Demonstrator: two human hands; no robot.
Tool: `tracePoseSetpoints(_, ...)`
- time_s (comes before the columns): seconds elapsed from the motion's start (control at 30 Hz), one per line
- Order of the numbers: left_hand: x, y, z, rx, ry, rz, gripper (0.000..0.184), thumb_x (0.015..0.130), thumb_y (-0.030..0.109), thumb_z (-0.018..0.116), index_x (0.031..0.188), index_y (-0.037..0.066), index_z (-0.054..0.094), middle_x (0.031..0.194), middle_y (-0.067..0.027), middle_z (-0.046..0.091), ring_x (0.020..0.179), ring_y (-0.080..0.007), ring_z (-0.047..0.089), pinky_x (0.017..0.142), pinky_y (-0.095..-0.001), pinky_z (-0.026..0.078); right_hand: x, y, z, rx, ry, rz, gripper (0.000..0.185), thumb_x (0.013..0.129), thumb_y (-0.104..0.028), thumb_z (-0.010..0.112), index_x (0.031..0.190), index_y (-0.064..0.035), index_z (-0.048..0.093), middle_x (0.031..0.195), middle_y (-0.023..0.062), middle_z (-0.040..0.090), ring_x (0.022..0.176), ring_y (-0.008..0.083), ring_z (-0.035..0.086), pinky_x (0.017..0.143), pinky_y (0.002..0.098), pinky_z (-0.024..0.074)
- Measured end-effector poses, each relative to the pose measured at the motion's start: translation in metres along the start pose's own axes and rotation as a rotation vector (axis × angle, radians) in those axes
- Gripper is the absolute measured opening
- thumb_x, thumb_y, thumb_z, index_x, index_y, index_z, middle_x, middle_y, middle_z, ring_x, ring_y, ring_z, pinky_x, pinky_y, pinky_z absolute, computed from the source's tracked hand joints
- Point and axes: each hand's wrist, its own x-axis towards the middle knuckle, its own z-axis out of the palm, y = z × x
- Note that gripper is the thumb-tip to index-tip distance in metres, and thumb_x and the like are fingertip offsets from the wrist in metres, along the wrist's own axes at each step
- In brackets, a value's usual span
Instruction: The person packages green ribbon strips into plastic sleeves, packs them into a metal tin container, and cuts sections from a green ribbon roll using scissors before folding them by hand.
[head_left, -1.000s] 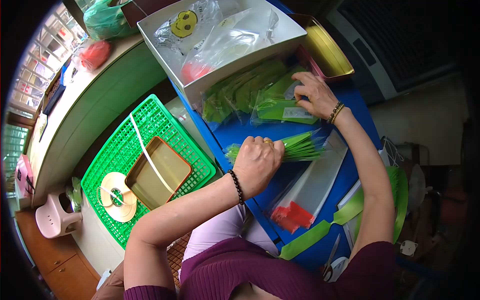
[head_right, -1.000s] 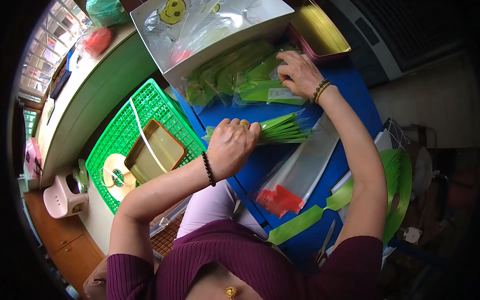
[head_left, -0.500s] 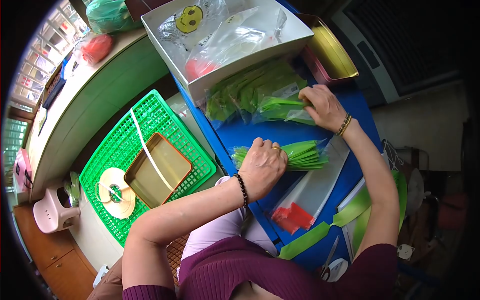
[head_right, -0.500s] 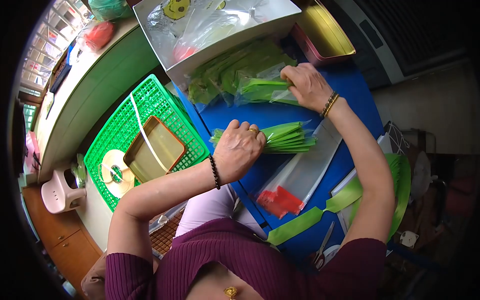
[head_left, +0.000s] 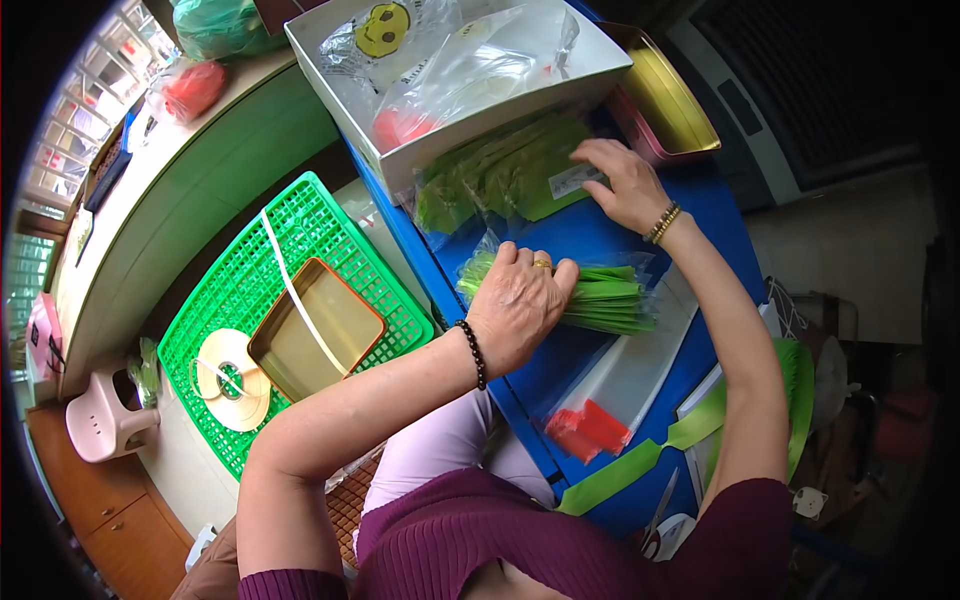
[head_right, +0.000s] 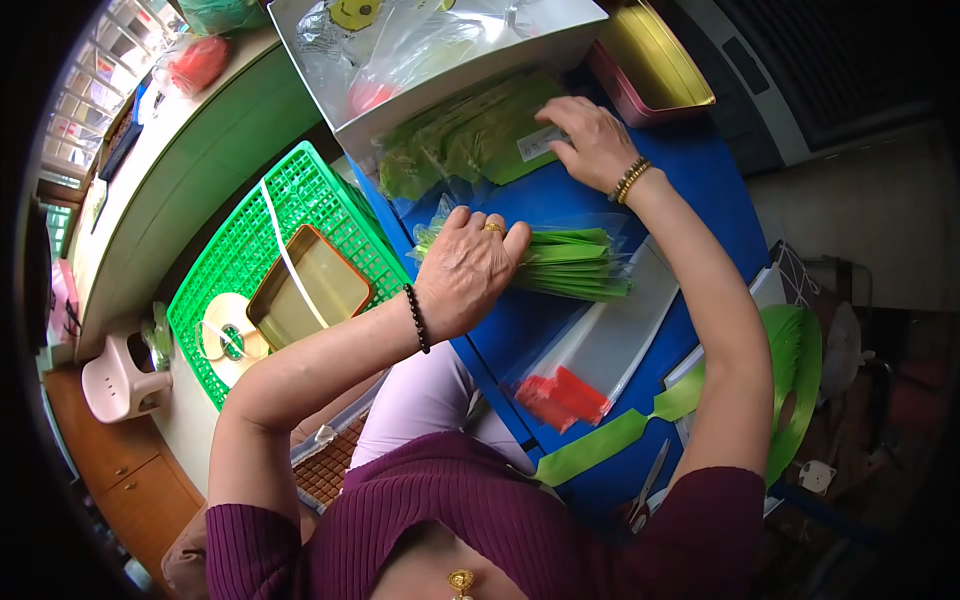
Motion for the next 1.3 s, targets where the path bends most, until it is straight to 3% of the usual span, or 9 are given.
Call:
tracePoseSetpoints(0.1, -0.001, -0.002, 0.006, 0.034, 0.067, -0.035, 0.020, 0.075, 0.006, 0.051, 0.095, 0.003, 0.048, 0.082, -0.0105, 0.055, 0.080, -0.0224, 0.055, 0.074, -0.0322, 0.038, 0.018, 0.017, 0.017, -0.336, 0.156, -0.144, 0.025, 0.070, -0.008, 0.066, 0.095, -0.0050, 0.061, 0.102, 0.0126, 0.060, 0.105, 0.0290, 0.053, 0.092, 0.0386, 0.0403)
tracePoseSetpoints(0.3, 0.001, -0.002, 0.012, 0.038, 0.116, -0.079, 0.017, 0.072, 0.008, 0.054, 0.088, 0.004, 0.050, 0.083, -0.0094, 0.057, 0.081, -0.0226, 0.055, 0.071, -0.0321, 0.039, 0.015, 0.015, 0.001, -0.391, -0.246, 0.006, 0.020, 0.065, -0.006, 0.065, 0.084, -0.0081, 0.059, 0.105, 0.0084, 0.056, 0.100, 0.0267, 0.051, 0.086, 0.0380, 0.0392)
tracePoseSetpoints(0.4, 0.000, -0.001, 0.008, 0.026, 0.001, -0.059, 0.016, 0.070, 0.009, 0.056, 0.085, 0.004, 0.050, 0.081, -0.0090, 0.057, 0.081, -0.0220, 0.054, 0.070, -0.0314, 0.038, 0.014, -0.002, -0.006, -0.360, 0.009, -0.330, 0.020, 0.063, -0.003, 0.066, 0.080, -0.0069, 0.056, 0.110, 0.0099, 0.055, 0.106, 0.0274, 0.050, 0.089, 0.0380, 0.0385)
tracePoseSetpoints(0.5, 0.001, -0.001, 0.009, 0.024, 0.017, -0.049, 0.016, 0.069, 0.009, 0.056, 0.084, 0.004, 0.050, 0.079, -0.0087, 0.058, 0.081, -0.0217, 0.054, 0.070, -0.0309, 0.038, 0.026, -0.006, 0.005, -0.425, 0.047, -0.355, 0.023, 0.062, -0.005, 0.068, 0.081, -0.0060, 0.056, 0.113, 0.0116, 0.054, 0.108, 0.0277, 0.049, 0.092, 0.0379, 0.0379)
tracePoseSetpoints(0.73, -0.002, 0.000, 0.012, 0.032, 0.071, -0.059, 0.016, 0.069, 0.008, 0.056, 0.083, 0.004, 0.051, 0.078, -0.0088, 0.057, 0.081, -0.0221, 0.054, 0.071, -0.0313, 0.038, 0.027, -0.001, 0.010, -0.347, -0.092, -0.077, 0.038, 0.061, -0.009, 0.072, 0.095, -0.0070, 0.053, 0.102, 0.0094, 0.055, 0.101, 0.0266, 0.051, 0.088, 0.0385, 0.0382)
tracePoseSetpoints(0.87, -0.002, 0.000, 0.011, 0.026, 0.064, -0.061, 0.016, 0.068, 0.009, 0.057, 0.083, 0.004, 0.051, 0.079, -0.0091, 0.057, 0.081, -0.0220, 0.053, 0.071, -0.0314, 0.037, 0.028, 0.000, 0.005, -0.345, -0.129, -0.094, 0.040, 0.062, -0.010, 0.073, 0.096, -0.0071, 0.053, 0.102, 0.0090, 0.055, 0.102, 0.0265, 0.050, 0.089, 0.0385, 0.0378)
tracePoseSetpoints(0.93, -0.001, 0.000, 0.013, 0.017, 0.067, -0.060, 0.016, 0.068, 0.009, 0.057, 0.083, 0.004, 0.051, 0.079, -0.0090, 0.057, 0.081, -0.0220, 0.053, 0.071, -0.0314, 0.037, 0.031, -0.001, 0.005, -0.482, 0.065, -0.356, 0.043, 0.061, -0.011, 0.074, 0.098, -0.0076, 0.052, 0.103, 0.0088, 0.055, 0.103, 0.0263, 0.049, 0.089, 0.0383, 0.0376)
tracePoseSetpoints(1.13, -0.003, 0.000, 0.014, 0.008, 0.091, -0.065, 0.016, 0.068, 0.009, 0.057, 0.083, 0.005, 0.051, 0.080, -0.0090, 0.057, 0.082, -0.0218, 0.053, 0.071, -0.0313, 0.037, 0.042, -0.002, 0.009, -0.459, -0.066, -0.213, 0.042, 0.061, -0.008, 0.073, 0.096, -0.0082, 0.051, 0.100, 0.0080, 0.055, 0.100, 0.0265, 0.050, 0.089, 0.0384, 0.0376)
tracePoseSetpoints(1.3, -0.002, -0.001, 0.012, -0.011, 0.076, -0.071, 0.016, 0.069, 0.009, 0.057, 0.083, 0.005, 0.052, 0.081, -0.0088, 0.057, 0.082, -0.0215, 0.053, 0.071, -0.0312, 0.037, 0.032, -0.009, 0.005, -0.363, -0.003, -0.276, 0.040, 0.058, -0.002, 0.070, 0.093, -0.0060, 0.051, 0.095, 0.0107, 0.053, 0.093, 0.0298, 0.051, 0.087, 0.0401, 0.0381)
